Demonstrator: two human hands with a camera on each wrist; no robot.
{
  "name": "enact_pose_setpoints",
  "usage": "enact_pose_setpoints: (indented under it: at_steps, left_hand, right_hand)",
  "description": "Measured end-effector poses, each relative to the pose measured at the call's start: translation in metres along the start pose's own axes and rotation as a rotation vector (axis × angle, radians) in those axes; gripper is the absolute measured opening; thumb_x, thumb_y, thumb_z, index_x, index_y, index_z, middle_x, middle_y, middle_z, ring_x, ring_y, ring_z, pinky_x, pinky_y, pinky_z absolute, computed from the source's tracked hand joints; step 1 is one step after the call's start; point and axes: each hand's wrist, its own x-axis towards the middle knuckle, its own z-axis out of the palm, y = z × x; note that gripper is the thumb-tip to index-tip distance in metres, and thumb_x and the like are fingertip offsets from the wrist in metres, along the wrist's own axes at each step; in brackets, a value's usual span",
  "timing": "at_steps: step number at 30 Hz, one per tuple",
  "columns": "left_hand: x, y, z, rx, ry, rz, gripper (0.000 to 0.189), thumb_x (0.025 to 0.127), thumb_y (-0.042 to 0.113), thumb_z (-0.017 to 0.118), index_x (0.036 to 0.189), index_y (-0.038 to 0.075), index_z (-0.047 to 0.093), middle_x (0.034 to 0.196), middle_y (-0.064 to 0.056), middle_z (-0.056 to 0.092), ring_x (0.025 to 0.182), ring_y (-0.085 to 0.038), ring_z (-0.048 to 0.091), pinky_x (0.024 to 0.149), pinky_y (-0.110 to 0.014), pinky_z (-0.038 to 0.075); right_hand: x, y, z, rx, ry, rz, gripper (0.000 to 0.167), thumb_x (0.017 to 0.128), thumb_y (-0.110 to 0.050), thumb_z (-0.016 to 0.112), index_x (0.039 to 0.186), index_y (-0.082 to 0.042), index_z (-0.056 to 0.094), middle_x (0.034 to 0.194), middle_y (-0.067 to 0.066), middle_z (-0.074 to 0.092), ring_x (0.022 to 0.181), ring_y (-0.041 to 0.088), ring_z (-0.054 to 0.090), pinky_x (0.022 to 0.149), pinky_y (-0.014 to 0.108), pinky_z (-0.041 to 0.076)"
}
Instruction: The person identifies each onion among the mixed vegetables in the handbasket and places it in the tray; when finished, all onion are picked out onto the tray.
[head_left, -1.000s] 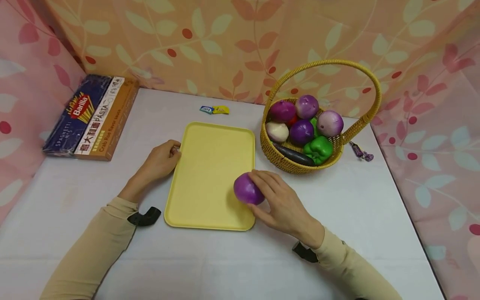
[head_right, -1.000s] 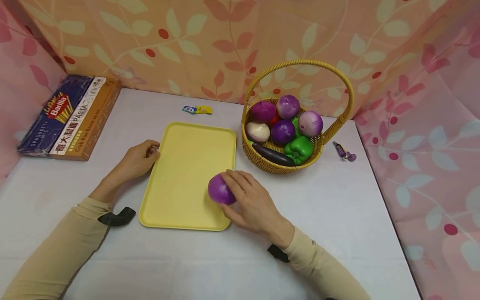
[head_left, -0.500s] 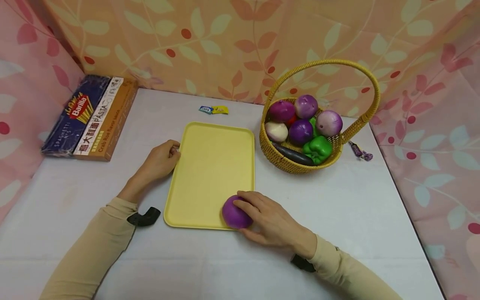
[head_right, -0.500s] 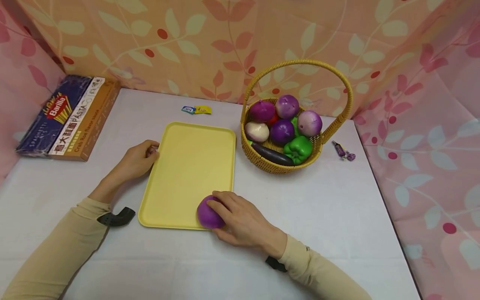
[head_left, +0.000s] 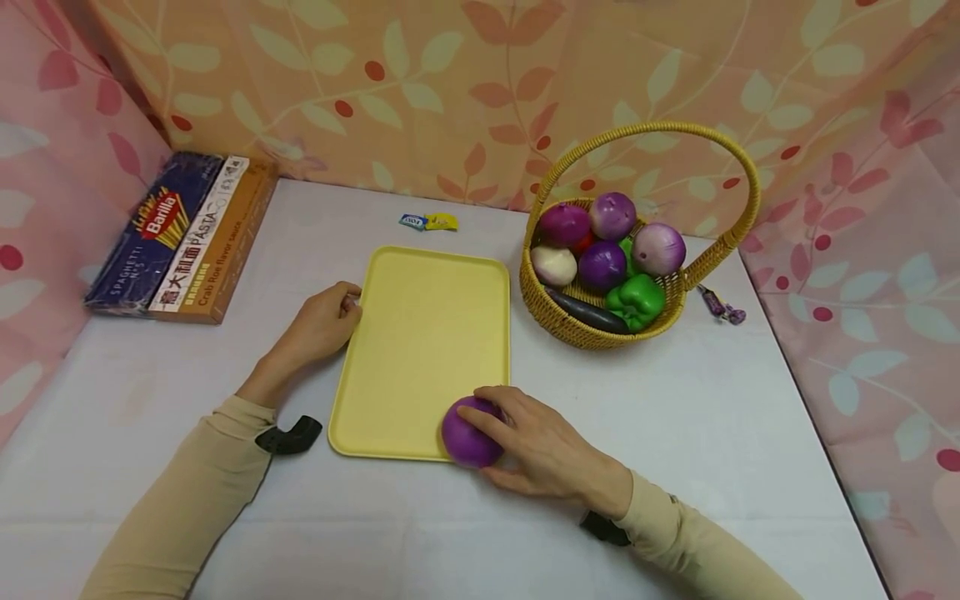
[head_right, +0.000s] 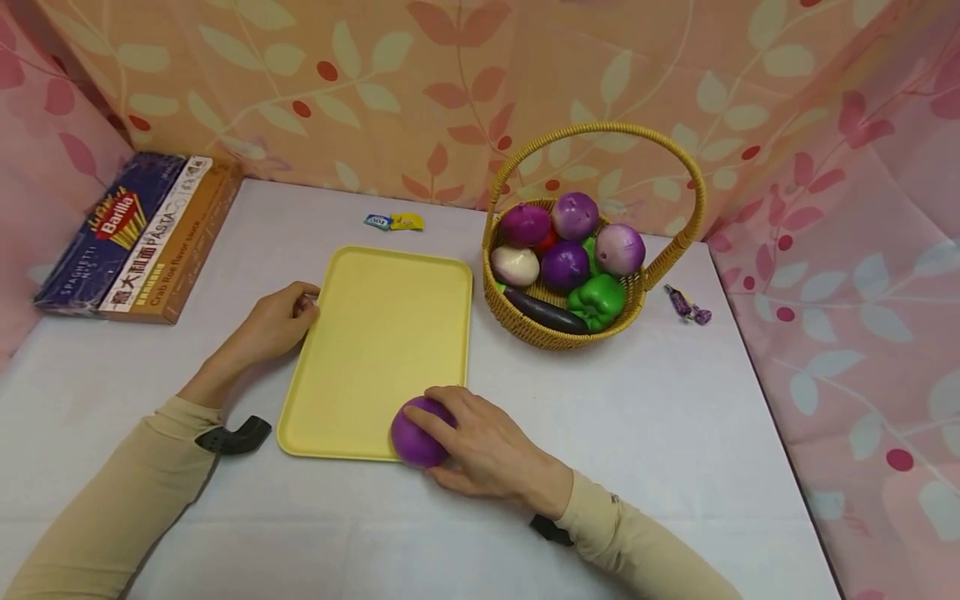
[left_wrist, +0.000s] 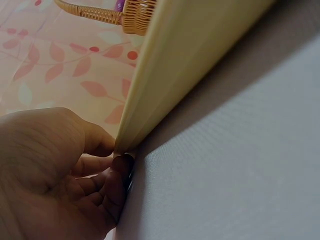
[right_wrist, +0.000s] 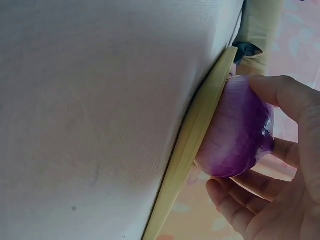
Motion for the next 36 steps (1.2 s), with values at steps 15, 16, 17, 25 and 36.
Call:
enact_pose_setpoints:
  at_steps: [15, 16, 17, 25, 36]
  left_hand:
    - [-0.002, 0.001, -0.002, -0.009, -0.006, -0.013, 0.039, 0.100, 0.013, 0.042, 0.132, -0.009, 0.051, 0.099, -0.017, 0.060, 0.080, -0.023, 0.052, 0.075, -0.034, 0.042]
    - [-0.002, 0.001, -0.002, -0.011, -0.007, -0.014, 0.039, 0.100, 0.013, 0.042, 0.132, -0.009, 0.050, 0.099, -0.017, 0.060, 0.081, -0.023, 0.052, 0.075, -0.034, 0.042]
    - [-0.003, 0.000, -0.001, -0.013, -0.009, -0.017, 0.039, 0.100, 0.013, 0.042, 0.132, -0.009, 0.050, 0.099, -0.017, 0.060, 0.081, -0.023, 0.052, 0.075, -0.034, 0.042]
    - [-0.002, -0.002, 0.004, -0.011, -0.020, -0.013, 0.039, 0.100, 0.012, 0.042, 0.132, -0.008, 0.050, 0.100, -0.017, 0.060, 0.081, -0.022, 0.052, 0.076, -0.034, 0.041]
    - [0.001, -0.001, 0.002, -0.002, -0.009, -0.010, 0.038, 0.100, 0.012, 0.042, 0.131, -0.008, 0.051, 0.096, -0.015, 0.059, 0.079, -0.022, 0.052, 0.072, -0.033, 0.041]
  right_hand:
    - [0.000, 0.083, -0.049, -0.165, 0.308, 0.255, 0.059, 0.081, -0.020, 0.073, 0.133, -0.002, 0.054, 0.133, 0.025, 0.054, 0.118, 0.041, 0.054, 0.097, 0.054, 0.046]
    - [-0.001, 0.099, -0.056, -0.198, 0.335, 0.307, 0.059, 0.081, -0.018, 0.073, 0.133, 0.000, 0.054, 0.132, 0.028, 0.053, 0.117, 0.044, 0.053, 0.097, 0.056, 0.045]
    - [-0.003, 0.116, -0.061, -0.237, 0.360, 0.357, 0.058, 0.081, -0.017, 0.073, 0.132, 0.002, 0.053, 0.131, 0.030, 0.052, 0.117, 0.046, 0.052, 0.097, 0.058, 0.044]
    - [-0.019, 0.203, -0.085, -0.406, 0.300, 0.670, 0.061, 0.081, -0.013, 0.069, 0.132, 0.014, 0.047, 0.132, 0.043, 0.043, 0.122, 0.060, 0.042, 0.102, 0.065, 0.037]
    - [-0.016, 0.214, -0.080, -0.412, 0.325, 0.693, 0.044, 0.083, -0.003, 0.060, 0.124, 0.007, 0.049, 0.106, 0.041, 0.054, 0.091, 0.059, 0.054, 0.075, 0.066, 0.045]
